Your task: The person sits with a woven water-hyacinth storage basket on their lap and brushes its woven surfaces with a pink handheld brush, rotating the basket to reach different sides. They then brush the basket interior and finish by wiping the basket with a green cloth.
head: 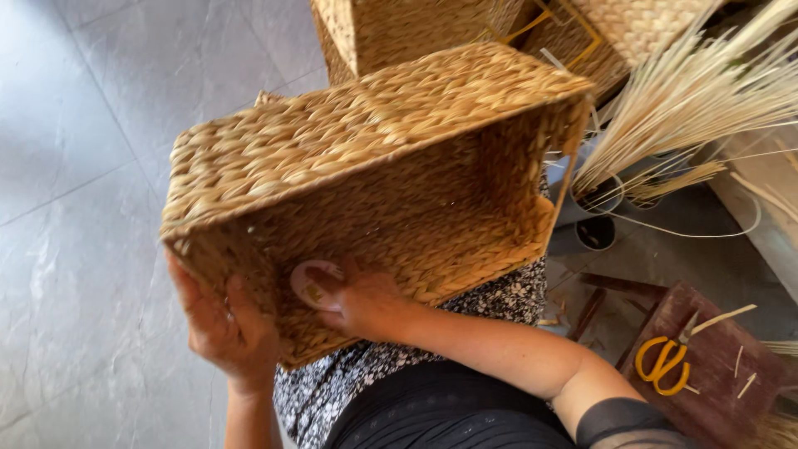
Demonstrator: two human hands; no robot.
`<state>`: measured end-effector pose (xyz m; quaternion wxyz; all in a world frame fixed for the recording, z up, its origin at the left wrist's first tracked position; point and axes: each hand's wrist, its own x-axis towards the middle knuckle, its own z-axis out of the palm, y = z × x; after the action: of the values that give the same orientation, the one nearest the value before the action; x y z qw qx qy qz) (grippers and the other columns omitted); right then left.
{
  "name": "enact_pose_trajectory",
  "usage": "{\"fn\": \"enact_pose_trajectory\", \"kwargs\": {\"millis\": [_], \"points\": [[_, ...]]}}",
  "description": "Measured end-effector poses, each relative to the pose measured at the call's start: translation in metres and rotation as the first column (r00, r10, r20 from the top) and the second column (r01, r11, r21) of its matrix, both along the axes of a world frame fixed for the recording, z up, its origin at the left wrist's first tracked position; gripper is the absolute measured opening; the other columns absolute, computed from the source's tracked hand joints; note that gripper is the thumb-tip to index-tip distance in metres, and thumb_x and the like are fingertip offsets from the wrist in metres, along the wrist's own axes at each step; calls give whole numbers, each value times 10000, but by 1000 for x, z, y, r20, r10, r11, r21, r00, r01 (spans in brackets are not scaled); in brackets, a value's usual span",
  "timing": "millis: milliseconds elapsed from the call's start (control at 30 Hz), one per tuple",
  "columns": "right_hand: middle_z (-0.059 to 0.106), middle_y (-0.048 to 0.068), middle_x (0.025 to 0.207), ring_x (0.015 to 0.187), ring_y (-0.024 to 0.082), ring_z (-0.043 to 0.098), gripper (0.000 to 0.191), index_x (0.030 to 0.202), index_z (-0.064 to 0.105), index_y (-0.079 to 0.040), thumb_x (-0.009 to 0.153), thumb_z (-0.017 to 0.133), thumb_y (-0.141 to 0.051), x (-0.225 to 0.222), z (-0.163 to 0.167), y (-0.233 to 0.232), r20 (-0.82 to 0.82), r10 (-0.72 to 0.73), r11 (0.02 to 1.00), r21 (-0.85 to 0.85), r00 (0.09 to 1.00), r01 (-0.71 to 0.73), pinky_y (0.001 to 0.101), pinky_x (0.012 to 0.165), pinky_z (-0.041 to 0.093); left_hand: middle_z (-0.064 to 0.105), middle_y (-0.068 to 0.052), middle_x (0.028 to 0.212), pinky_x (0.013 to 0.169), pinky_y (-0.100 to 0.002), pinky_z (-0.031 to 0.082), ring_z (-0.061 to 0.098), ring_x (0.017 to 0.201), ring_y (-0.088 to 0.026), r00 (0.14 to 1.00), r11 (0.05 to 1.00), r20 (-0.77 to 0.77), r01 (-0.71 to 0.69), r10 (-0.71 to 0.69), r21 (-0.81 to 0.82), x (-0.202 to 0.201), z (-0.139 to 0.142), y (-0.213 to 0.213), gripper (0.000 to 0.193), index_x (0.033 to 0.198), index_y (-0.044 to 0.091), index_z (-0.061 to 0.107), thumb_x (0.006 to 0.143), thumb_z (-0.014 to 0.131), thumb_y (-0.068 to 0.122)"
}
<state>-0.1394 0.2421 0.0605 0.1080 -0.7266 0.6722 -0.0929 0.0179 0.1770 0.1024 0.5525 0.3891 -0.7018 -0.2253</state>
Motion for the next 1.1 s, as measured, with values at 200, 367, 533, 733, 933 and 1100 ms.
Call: {"fn": "enact_pose_trajectory", "kwargs": {"millis": [200,367,533,733,933,1100], "points": [[650,219,1273,981,312,704,707,1573,336,-211,974,530,-533,-103,-12,32,27,-328,903,304,944,304,394,704,616,444,-235,1588,1215,-348,424,505,1445,-275,997,998,-53,55,-55,2,-1,-5,2,576,1636,-66,224,1116,471,-96],[616,198,1276,982,338,701,710,1560,368,-277,948,536,-597,-172,3,67,-262,-519,788,224,814,574,453,758,603,440,-229,1612,1203,-342,426,508,1434,-269,996,997,-54,76,-76,0,-3,-1,3,572,1621,-66,227,1101,463,-97],[481,194,1456,1094,428,630,617,1527,382,-339,958,520,-535,-126,12,49,-141,-371,897,201,918,393,465,767,611,433,-230,1639,1207,-337,413,492,1446,-272,994,997,-69,81,-82,-10,-7,0,1,576,1626,-61,231,1099,461,-104],[431,198,1570,1319,437,560,534,1497,454,-270,1038,522,-535,-21,19,13,282,14,985,162,959,-62,481,974,544,398,-252,1632,1235,-352,387,453,1493,-302,997,997,-39,70,-71,-37,-6,-2,-8,601,1647,-51,227,1100,471,-102],[422,171,1545,1138,426,642,705,1542,368,-288,923,531,-583,-27,6,5,288,-90,962,274,953,8,480,816,589,531,-233,1548,1145,-343,469,571,1391,-281,1000,999,-6,-20,20,31,-7,-3,-9,621,1630,-50,261,1055,494,-85],[558,122,1474,1120,444,649,649,1555,441,-335,931,555,-467,-120,-4,39,-179,-85,996,-21,980,82,448,740,623,536,-241,1551,1144,-347,480,572,1387,-275,1000,999,-19,5,-4,32,-9,-4,-6,622,1646,-33,254,1071,486,-87]]}}
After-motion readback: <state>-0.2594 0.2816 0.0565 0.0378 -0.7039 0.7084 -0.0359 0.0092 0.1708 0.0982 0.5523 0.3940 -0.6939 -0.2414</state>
